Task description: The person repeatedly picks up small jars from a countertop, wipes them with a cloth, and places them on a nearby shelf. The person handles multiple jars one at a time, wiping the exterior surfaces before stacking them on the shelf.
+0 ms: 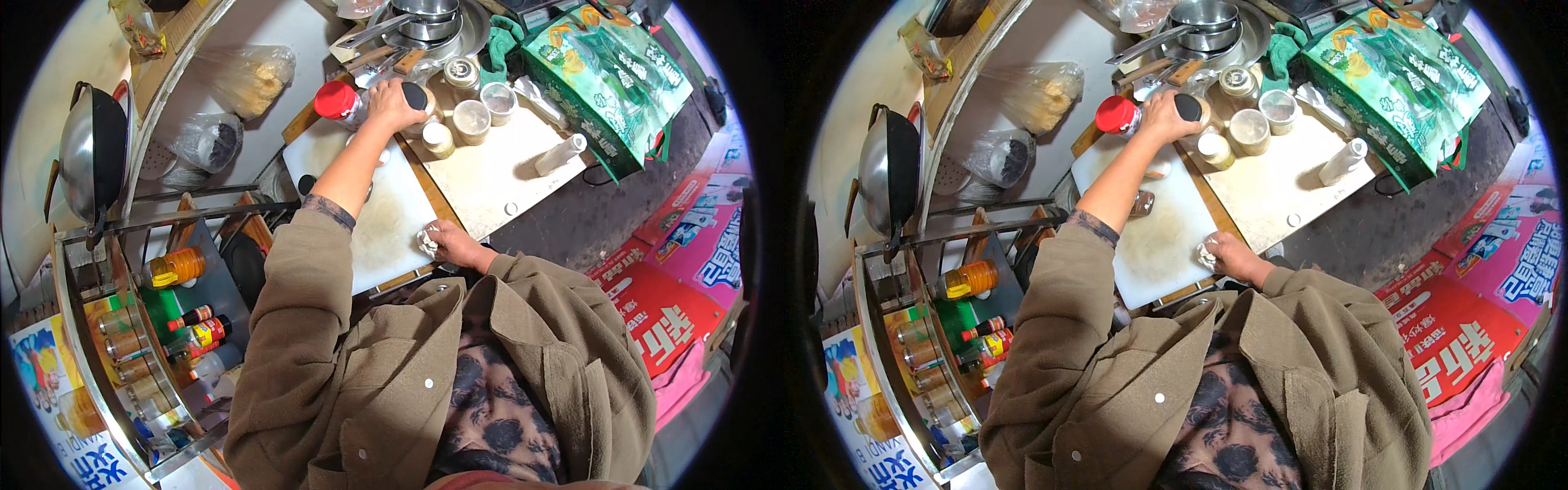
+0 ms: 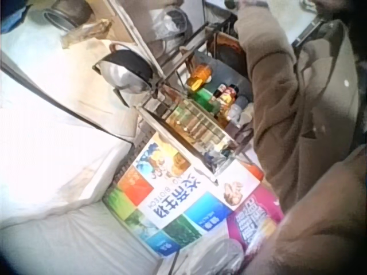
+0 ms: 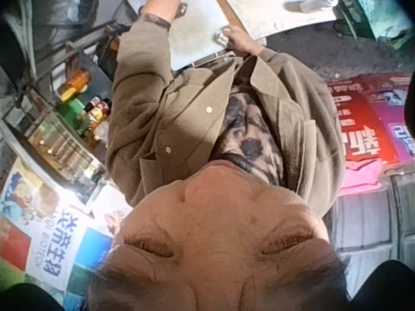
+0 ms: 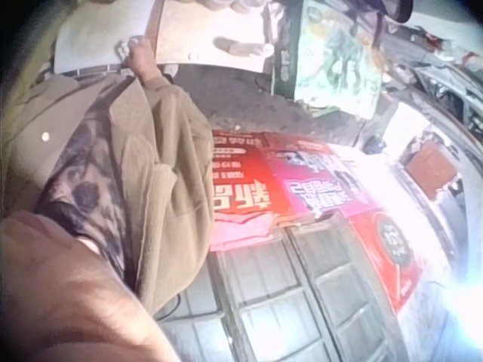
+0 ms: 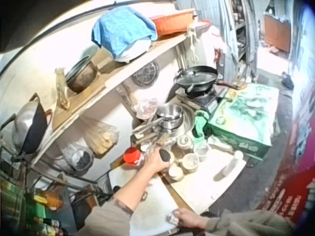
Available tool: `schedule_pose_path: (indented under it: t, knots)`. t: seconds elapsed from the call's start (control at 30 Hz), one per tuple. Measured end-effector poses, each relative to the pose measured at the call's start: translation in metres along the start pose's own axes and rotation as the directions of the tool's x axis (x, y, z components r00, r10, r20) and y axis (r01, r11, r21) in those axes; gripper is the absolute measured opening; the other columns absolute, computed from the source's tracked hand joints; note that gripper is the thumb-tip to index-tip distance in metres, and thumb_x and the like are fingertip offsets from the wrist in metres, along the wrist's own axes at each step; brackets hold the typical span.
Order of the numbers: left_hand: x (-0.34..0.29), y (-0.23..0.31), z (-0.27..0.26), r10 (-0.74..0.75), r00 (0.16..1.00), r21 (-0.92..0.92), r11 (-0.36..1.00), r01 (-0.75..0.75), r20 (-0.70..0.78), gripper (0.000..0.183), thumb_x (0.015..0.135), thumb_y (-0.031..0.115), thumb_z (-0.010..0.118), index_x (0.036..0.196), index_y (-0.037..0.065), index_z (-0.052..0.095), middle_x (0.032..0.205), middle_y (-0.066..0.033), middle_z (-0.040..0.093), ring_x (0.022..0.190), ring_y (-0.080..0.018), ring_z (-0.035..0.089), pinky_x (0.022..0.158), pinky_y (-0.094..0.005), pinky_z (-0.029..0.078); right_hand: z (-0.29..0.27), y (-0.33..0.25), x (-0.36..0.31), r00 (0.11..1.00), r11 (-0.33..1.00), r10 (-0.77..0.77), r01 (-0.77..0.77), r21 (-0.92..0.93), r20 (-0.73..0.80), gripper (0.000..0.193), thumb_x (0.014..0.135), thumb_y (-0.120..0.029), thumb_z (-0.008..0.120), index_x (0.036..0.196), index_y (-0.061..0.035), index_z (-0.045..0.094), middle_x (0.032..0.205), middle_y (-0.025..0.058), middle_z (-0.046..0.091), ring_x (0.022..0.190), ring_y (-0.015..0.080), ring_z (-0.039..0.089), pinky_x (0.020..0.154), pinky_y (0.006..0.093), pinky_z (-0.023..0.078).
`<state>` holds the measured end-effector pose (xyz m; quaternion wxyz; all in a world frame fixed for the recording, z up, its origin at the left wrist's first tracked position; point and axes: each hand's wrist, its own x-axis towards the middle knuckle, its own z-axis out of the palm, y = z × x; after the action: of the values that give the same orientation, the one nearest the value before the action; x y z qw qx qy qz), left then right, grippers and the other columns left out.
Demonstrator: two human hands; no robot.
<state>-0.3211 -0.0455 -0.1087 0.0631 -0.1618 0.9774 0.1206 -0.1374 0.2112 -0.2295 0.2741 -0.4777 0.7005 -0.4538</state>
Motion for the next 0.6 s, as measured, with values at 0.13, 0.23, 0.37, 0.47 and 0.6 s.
schedule_pose_path:
  t: [0.13, 0.23, 0.37, 0.47, 0.6]
  knots:
    - [-0.025, 0.005, -0.014, -0.189, 0.973, -0.077, 0.981, 0.180, -0.130, 0.096, 0.058, 0.052, 0.084, 0.130, -0.005, 0.053, 0.132, -0.0251, 0.054, 0.129, -0.0390, 0.047, 0.108, -0.0441, 0.043, -0.004, 0.002, 0.005, 0.996, 0.999, 0.045, -0.046, 0.011, 0.077, 0.034, 0.076, -0.003, 0.072, 0.109, -0.0054, 0.067, 0.117, 0.0188, 0.061, 0.107, 0.0411, 0.059, 0.094, 0.0456, 0.049]
    - [-0.047, 0.001, -0.038, -0.340, 0.934, -0.094, 0.939, 0.331, -0.112, 0.097, 0.060, 0.057, 0.081, 0.127, -0.006, 0.053, 0.132, -0.0246, 0.053, 0.129, -0.0387, 0.047, 0.110, -0.0423, 0.042, -0.005, 0.002, 0.008, 0.991, 0.999, 0.041, -0.044, 0.018, 0.125, 0.032, 0.077, -0.003, 0.071, 0.109, -0.0049, 0.066, 0.117, 0.0195, 0.060, 0.107, 0.0416, 0.059, 0.093, 0.0454, 0.050]
    - [-0.096, -0.007, -0.061, -0.301, 0.953, -0.048, 0.953, 0.299, -0.043, 0.096, 0.061, 0.056, 0.082, 0.127, -0.006, 0.052, 0.135, -0.0256, 0.050, 0.131, -0.0400, 0.045, 0.111, -0.0434, 0.041, -0.009, -0.005, 0.009, 0.992, 0.999, 0.024, -0.029, 0.033, 0.125, 0.032, 0.079, -0.004, 0.070, 0.110, -0.0050, 0.065, 0.120, 0.0194, 0.058, 0.107, 0.0412, 0.059, 0.094, 0.0456, 0.050]
    - [-0.151, -0.015, -0.062, -0.223, 0.973, -0.092, 0.972, 0.217, -0.064, 0.093, 0.063, 0.055, 0.082, 0.126, -0.006, 0.053, 0.131, -0.0259, 0.051, 0.127, -0.0400, 0.047, 0.109, -0.0441, 0.041, -0.021, -0.011, 0.005, 0.994, 0.997, 0.070, -0.071, 0.016, 0.081, 0.032, 0.083, -0.006, 0.070, 0.114, -0.0058, 0.063, 0.118, 0.0181, 0.056, 0.104, 0.0398, 0.061, 0.092, 0.0453, 0.051]
    - [-0.231, -0.029, -0.040, -0.094, 0.993, -0.032, 0.995, 0.092, -0.077, 0.091, 0.063, 0.048, 0.084, 0.131, -0.002, 0.050, 0.126, -0.0234, 0.051, 0.121, -0.0395, 0.047, 0.106, -0.0465, 0.043, -0.048, -0.018, -0.004, 0.966, 0.970, 0.241, -0.244, 0.019, 0.097, 0.039, 0.087, -0.016, 0.074, 0.122, -0.0058, 0.060, 0.117, 0.0177, 0.057, 0.103, 0.0352, 0.063, 0.090, 0.0429, 0.052]
